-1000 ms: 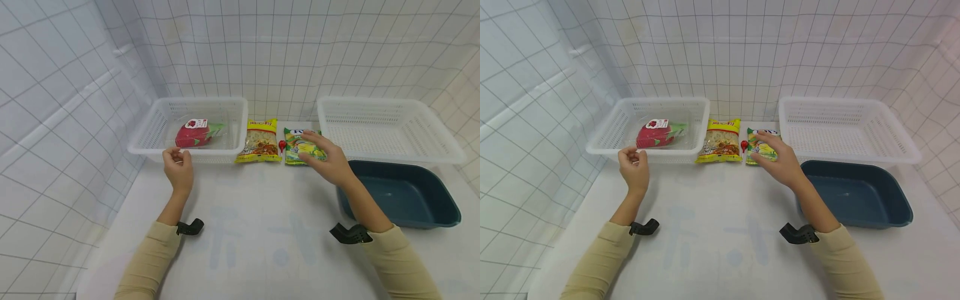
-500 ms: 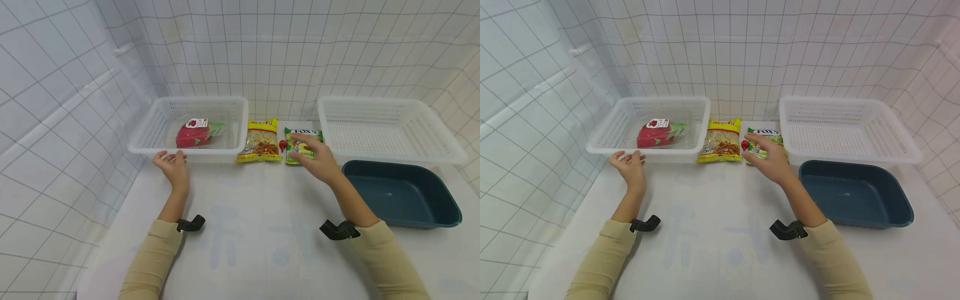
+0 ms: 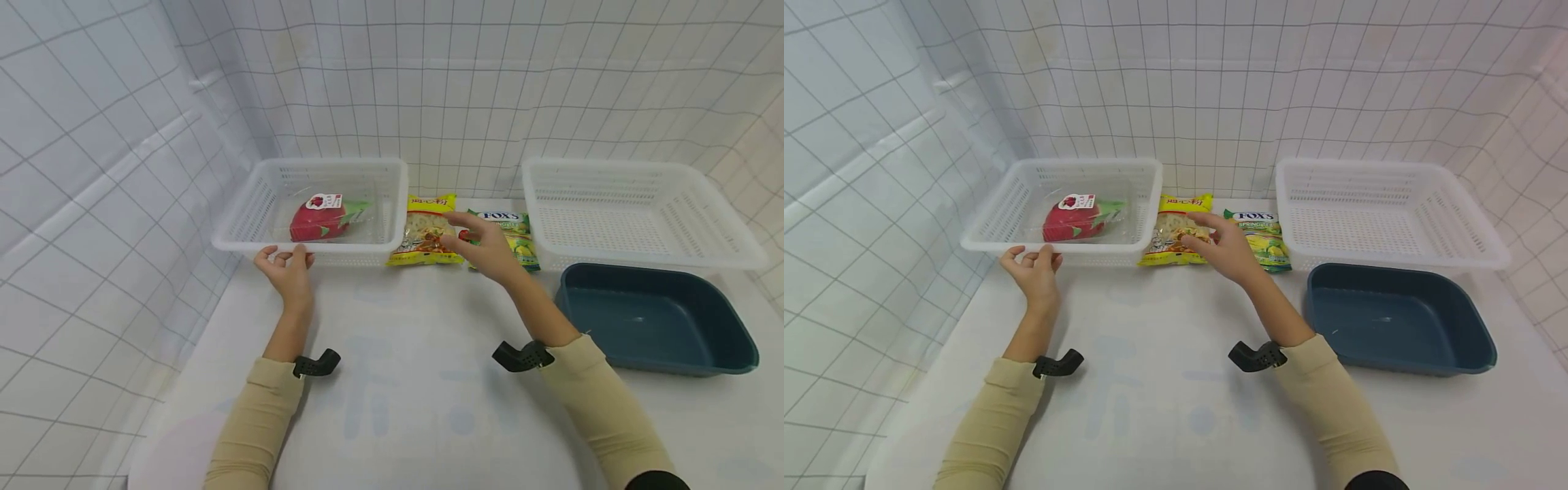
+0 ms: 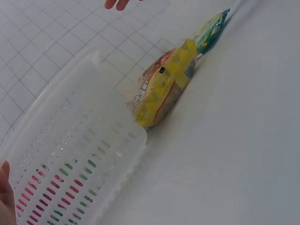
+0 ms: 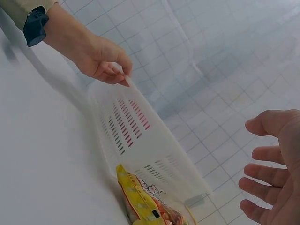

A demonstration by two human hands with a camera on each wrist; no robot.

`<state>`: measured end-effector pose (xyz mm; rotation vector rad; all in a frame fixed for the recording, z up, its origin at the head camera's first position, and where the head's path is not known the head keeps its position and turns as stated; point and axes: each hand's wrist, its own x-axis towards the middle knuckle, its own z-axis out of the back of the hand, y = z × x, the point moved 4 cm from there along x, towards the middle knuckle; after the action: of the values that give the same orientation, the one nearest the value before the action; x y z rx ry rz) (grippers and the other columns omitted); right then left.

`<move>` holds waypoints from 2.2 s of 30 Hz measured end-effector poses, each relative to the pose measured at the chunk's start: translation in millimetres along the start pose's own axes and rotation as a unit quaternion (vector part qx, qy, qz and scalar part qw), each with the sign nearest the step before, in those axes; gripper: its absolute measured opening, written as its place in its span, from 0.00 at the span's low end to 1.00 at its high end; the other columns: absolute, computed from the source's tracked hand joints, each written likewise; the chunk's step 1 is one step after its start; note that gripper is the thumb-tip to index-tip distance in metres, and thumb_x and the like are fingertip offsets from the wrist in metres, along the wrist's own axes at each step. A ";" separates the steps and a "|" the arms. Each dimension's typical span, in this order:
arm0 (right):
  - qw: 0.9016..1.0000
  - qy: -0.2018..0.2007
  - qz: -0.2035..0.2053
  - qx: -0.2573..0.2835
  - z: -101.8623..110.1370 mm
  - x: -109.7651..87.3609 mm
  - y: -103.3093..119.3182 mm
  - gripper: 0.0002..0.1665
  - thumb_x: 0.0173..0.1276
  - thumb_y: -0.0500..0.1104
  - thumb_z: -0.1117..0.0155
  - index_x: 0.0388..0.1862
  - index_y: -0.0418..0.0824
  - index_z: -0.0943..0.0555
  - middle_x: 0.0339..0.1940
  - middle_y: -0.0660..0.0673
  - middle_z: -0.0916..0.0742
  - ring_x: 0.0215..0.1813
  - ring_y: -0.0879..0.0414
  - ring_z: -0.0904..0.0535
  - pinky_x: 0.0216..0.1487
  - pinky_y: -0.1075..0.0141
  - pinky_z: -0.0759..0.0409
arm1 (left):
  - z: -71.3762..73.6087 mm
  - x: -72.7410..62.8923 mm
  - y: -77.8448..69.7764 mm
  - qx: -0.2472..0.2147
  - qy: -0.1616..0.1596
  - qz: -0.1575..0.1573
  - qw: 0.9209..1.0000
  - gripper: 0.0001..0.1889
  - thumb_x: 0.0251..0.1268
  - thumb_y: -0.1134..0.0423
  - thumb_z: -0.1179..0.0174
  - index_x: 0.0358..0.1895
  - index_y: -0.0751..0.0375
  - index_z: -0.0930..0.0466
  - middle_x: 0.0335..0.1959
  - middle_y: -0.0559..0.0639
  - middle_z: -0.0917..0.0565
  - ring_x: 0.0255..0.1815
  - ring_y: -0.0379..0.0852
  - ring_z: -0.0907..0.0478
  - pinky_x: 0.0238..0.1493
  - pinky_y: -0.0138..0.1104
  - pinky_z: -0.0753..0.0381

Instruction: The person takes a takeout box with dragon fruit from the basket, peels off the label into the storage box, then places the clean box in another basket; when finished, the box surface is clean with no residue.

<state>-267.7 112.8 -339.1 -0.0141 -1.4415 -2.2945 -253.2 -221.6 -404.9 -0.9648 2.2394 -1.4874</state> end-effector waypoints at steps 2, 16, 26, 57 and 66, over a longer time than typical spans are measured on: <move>1.000 0.007 0.001 0.016 -5.6 5.7 -0.2 0.30 0.70 0.48 0.37 0.68 0.38 0.28 0.66 0.39 0.24 0.67 0.44 0.31 0.64 0.48 0.31 | 0.0 -0.3 -2.2 -0.006 -0.004 -0.001 1.000 0.22 0.64 0.75 0.42 0.50 0.55 0.46 0.32 0.54 0.31 0.26 0.42 0.23 0.33 0.26 0.20; 0.994 0.024 -0.051 0.090 -25.5 50.3 4.8 0.29 0.72 0.49 0.40 0.68 0.40 0.29 0.65 0.41 0.23 0.66 0.48 0.29 0.62 0.50 0.28 | -0.9 3.7 -1.9 -0.012 -0.011 -0.016 1.000 0.23 0.59 0.80 0.42 0.46 0.56 0.43 0.30 0.54 0.28 0.24 0.41 0.24 0.32 0.27 0.21; 0.985 0.039 -0.100 0.138 -44.4 93.6 22.2 0.29 0.73 0.46 0.41 0.69 0.39 0.31 0.65 0.43 0.23 0.64 0.49 0.28 0.65 0.53 0.31 | 0.7 5.1 -0.2 -0.017 0.003 -0.011 1.000 0.22 0.60 0.79 0.43 0.46 0.55 0.45 0.32 0.55 0.27 0.26 0.42 0.24 0.32 0.27 0.21; 0.926 0.046 -0.286 0.242 -111.9 132.0 28.7 0.34 0.75 0.57 0.48 0.74 0.44 0.37 0.77 0.45 0.39 0.77 0.48 0.50 0.75 0.48 0.52 | 3.0 6.6 1.2 -0.037 0.022 -0.017 0.999 0.22 0.60 0.80 0.44 0.44 0.54 0.47 0.31 0.54 0.27 0.23 0.39 0.22 0.29 0.26 0.22; 0.896 0.029 -0.332 0.292 -118.5 126.6 22.6 0.35 0.75 0.54 0.47 0.76 0.43 0.40 0.78 0.45 0.43 0.77 0.43 0.49 0.74 0.49 0.48 | 2.6 5.2 2.2 -0.032 0.017 -0.011 0.999 0.22 0.61 0.80 0.44 0.44 0.54 0.47 0.31 0.53 0.27 0.23 0.39 0.23 0.30 0.26 0.22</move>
<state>-349.2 -41.7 -345.0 0.8358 -2.3052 -2.1678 -256.3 -226.3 -407.4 -0.9936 2.3209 -1.4606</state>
